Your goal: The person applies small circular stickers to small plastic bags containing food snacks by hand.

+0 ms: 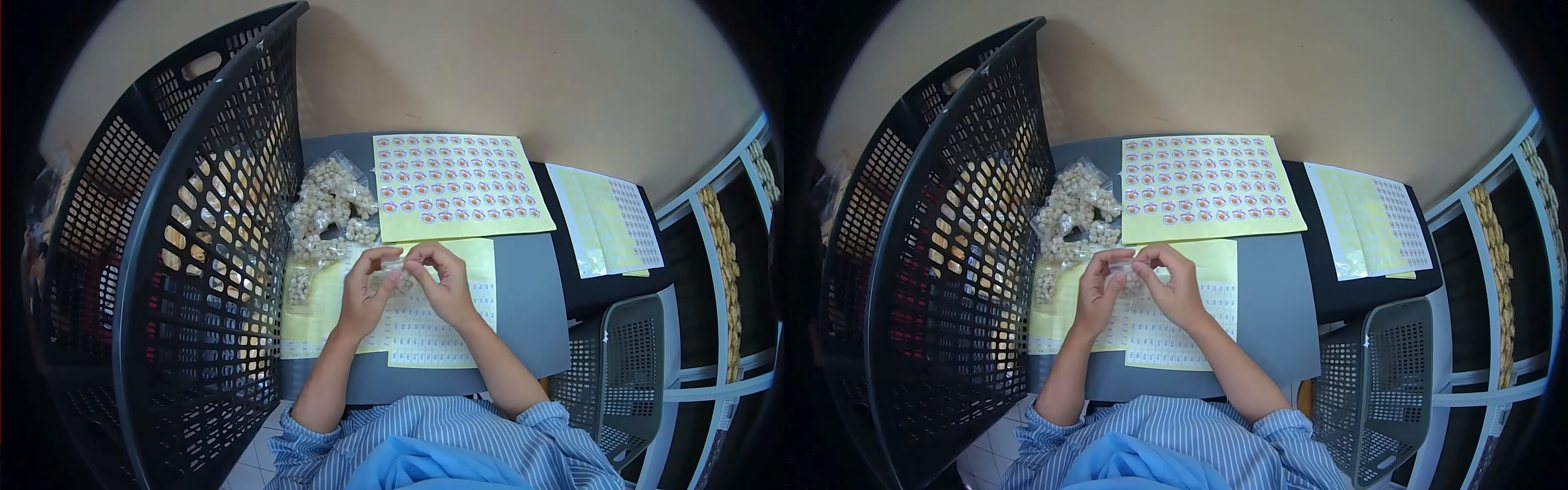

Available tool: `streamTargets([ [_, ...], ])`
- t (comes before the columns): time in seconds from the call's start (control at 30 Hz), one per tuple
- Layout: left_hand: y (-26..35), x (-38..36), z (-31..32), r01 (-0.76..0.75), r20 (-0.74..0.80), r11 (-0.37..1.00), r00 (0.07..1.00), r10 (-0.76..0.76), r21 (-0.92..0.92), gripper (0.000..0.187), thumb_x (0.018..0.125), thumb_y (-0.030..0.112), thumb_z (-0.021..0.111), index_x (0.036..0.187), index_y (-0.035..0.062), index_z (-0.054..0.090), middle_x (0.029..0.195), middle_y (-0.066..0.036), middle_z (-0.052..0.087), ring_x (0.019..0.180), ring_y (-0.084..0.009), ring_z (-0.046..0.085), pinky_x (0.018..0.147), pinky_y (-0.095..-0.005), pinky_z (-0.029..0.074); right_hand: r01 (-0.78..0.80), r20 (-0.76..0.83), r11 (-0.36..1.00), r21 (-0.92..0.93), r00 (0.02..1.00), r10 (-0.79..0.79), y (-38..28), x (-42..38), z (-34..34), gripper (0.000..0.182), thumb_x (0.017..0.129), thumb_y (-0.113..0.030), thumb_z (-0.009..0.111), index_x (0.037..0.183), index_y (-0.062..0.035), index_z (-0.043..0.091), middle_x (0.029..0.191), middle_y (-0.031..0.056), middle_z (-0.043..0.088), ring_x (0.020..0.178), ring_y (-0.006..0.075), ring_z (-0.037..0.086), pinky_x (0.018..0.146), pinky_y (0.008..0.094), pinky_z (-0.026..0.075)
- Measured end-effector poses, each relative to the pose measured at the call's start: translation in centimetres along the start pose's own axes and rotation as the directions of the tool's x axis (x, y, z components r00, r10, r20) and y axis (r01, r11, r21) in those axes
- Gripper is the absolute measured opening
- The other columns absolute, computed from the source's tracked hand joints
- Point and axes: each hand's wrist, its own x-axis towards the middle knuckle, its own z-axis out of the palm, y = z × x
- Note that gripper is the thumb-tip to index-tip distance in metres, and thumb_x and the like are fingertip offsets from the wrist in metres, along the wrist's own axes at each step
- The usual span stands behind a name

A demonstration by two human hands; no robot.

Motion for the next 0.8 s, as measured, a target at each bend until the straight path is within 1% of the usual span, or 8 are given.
streamTargets([
  [0.07,0.8,-0.1,0.5,0.282,0.106,0.931,0.959,-0.264,-0.231,0.015,0.082,0.008,0.054,0.094,0.0004,0.052,0.092,-0.006,0.057,0.081,-0.0115,0.054,0.073,-0.0245,0.043,-0.125,-0.053,0.969,0.212,0.989,0.139,0.5,0.0,-0.2,0.006,0.077,-0.003,0.058,0.08,0.0018,0.056,0.078,0.006,0.058,0.074,0.0119,0.056,0.07,0.024,0.045],
  [0.23,-0.3,-0.1,0.5,0.39,0.121,0.859,0.921,-0.371,-0.333,0.019,0.089,0.017,0.043,0.1,0.0017,0.048,0.092,-0.005,0.054,0.085,-0.0092,0.051,0.075,-0.0261,0.043,-0.139,-0.085,0.942,0.304,0.981,0.172,0.4,0.5,-0.4,0.008,0.079,-0.002,0.056,0.086,0.0021,0.057,0.079,0.0058,0.058,0.078,0.013,0.058,0.073,0.025,0.047],
  [0.3,-0.9,0.2,0.4,0.44,0.096,0.569,0.84,-0.534,-0.695,0.022,0.091,0.021,0.038,0.1,0.0039,0.047,0.09,-0.005,0.053,0.08,-0.0114,0.052,0.076,-0.0314,0.045,-0.113,-0.109,0.971,0.212,0.984,0.138,0.9,0.8,-1.1,0.014,0.078,-0.002,0.057,0.09,0.0035,0.056,0.086,0.0088,0.059,0.083,0.0158,0.059,0.075,0.0267,0.047],
  [0.33,-0.8,0.3,0.3,0.442,0.1,0.568,0.84,-0.533,-0.694,0.022,0.091,0.021,0.038,0.1,0.0039,0.047,0.09,-0.005,0.053,0.08,-0.0114,0.052,0.076,-0.0314,0.045,-0.112,-0.113,0.971,0.21,0.984,0.138,0.9,0.9,-1.6,0.014,0.078,-0.002,0.057,0.09,0.0035,0.056,0.086,0.0088,0.059,0.083,0.0158,0.059,0.075,0.0267,0.047],
  [0.43,-1.4,0.2,0.1,0.436,0.133,0.285,0.712,-0.69,-0.854,0.024,0.09,0.023,0.038,0.097,0.0029,0.048,0.086,-0.005,0.051,0.075,-0.0146,0.052,0.079,-0.0376,0.045,-0.207,0.092,0.933,-0.296,0.966,0.243,0.9,0.4,-3.4,0.028,0.074,-0.008,0.061,0.097,0.0035,0.054,0.104,0.0152,0.056,0.092,0.0248,0.058,0.081,0.0326,0.045],
  [0.47,-1.5,0.2,0.1,0.436,0.133,0.284,0.711,-0.691,-0.854,0.024,0.09,0.023,0.038,0.097,0.0029,0.048,0.086,-0.005,0.051,0.075,-0.0146,0.052,0.079,-0.0376,0.045,-0.208,0.092,0.932,-0.296,0.965,0.244,0.8,-0.1,-3.2,0.028,0.074,-0.008,0.061,0.097,0.0035,0.054,0.104,0.0152,0.056,0.092,0.0248,0.058,0.081,0.0326,0.045],
  [0.53,-1.4,0.2,0.3,0.464,0.153,0.26,0.681,-0.716,-0.847,0.025,0.09,0.024,0.038,0.096,0.0012,0.048,0.086,-0.006,0.052,0.075,-0.0149,0.052,0.081,-0.0381,0.045,-0.021,0.126,0.792,-0.61,0.984,0.123,0.6,-1.3,-2.7,0.031,0.073,-0.013,0.063,0.099,0.002,0.055,0.109,0.0168,0.054,0.101,0.0293,0.053,0.085,0.0348,0.043],
  [0.8,-1.9,0.0,0.0,0.464,0.185,0.25,0.707,-0.682,-0.85,0.025,0.09,0.023,0.038,0.094,0.0007,0.048,0.085,-0.007,0.053,0.077,-0.0161,0.053,0.086,-0.0405,0.044,0.032,0.077,0.737,-0.675,0.997,0.027,2.3,-2.1,-1.5,0.035,0.075,-0.017,0.062,0.104,0.0012,0.055,0.114,0.0131,0.053,0.111,0.0255,0.046,0.091,0.0347,0.04],
])
